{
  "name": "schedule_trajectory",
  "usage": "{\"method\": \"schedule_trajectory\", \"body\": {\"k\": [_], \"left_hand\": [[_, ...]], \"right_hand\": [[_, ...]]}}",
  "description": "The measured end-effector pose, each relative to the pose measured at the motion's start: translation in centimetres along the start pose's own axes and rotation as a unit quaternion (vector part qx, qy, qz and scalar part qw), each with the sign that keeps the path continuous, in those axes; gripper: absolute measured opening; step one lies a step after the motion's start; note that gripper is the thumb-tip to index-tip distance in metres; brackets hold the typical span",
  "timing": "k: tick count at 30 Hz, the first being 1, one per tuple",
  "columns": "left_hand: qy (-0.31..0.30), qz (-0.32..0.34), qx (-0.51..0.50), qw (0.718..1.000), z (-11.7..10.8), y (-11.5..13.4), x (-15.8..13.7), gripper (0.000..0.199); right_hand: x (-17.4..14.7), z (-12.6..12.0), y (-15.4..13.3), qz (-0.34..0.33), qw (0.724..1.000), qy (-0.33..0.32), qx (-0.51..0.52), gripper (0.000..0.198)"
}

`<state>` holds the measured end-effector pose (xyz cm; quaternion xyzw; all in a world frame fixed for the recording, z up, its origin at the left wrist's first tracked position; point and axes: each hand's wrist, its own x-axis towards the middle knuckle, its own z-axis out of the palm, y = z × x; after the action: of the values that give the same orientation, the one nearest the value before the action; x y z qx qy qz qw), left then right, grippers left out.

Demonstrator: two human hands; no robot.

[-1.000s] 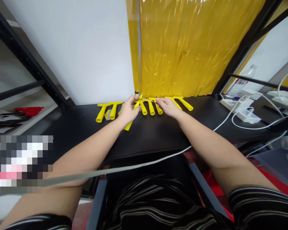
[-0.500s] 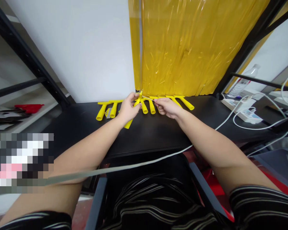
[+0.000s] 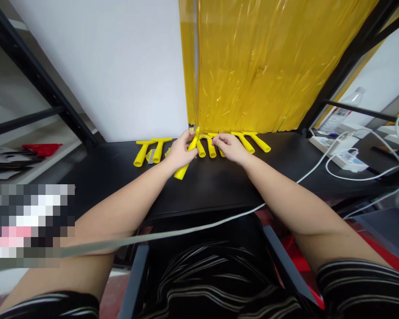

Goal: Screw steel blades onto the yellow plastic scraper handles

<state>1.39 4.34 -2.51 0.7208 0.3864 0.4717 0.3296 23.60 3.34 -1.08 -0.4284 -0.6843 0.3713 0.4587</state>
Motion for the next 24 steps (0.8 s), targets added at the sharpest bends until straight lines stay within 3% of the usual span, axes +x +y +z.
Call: {"method": "schedule_trajectory", "body": {"k": [4, 8, 13, 16, 20, 24], "left_hand": [[-0.013, 0.024, -0.016, 0.999, 0.0, 0.2, -0.1, 0.052], [-0.001, 0.053, 0.002, 0.999, -0.4, 0.9, -0.3, 0.052], [0.026, -0.025, -0.036, 0.999, -1.2, 1.5, 0.2, 0.059], [0.084, -0.091, -0.101, 0.987, -1.6, 1.2, 0.7, 0.059], [0.163, -0.177, -0.155, 0.958, -2.1, 0.1, 1.5, 0.059], [0.197, -0.200, -0.129, 0.951, -2.9, -1.2, 2.1, 0.073]], "right_hand": [[-0.1, -0.6, -0.3, 0.075, 0.987, -0.069, 0.128, 0.026], [-0.3, -0.9, -0.6, 0.085, 0.972, -0.098, 0.196, 0.023], [0.0, -0.4, -0.1, 0.067, 0.979, -0.085, 0.171, 0.018], [0.5, -0.7, 0.4, 0.059, 0.984, -0.030, 0.164, 0.011], [1.3, -1.7, 1.1, 0.072, 0.977, 0.088, 0.179, 0.022], [1.9, -2.3, 2.1, 0.046, 0.987, 0.106, 0.111, 0.021]]}}
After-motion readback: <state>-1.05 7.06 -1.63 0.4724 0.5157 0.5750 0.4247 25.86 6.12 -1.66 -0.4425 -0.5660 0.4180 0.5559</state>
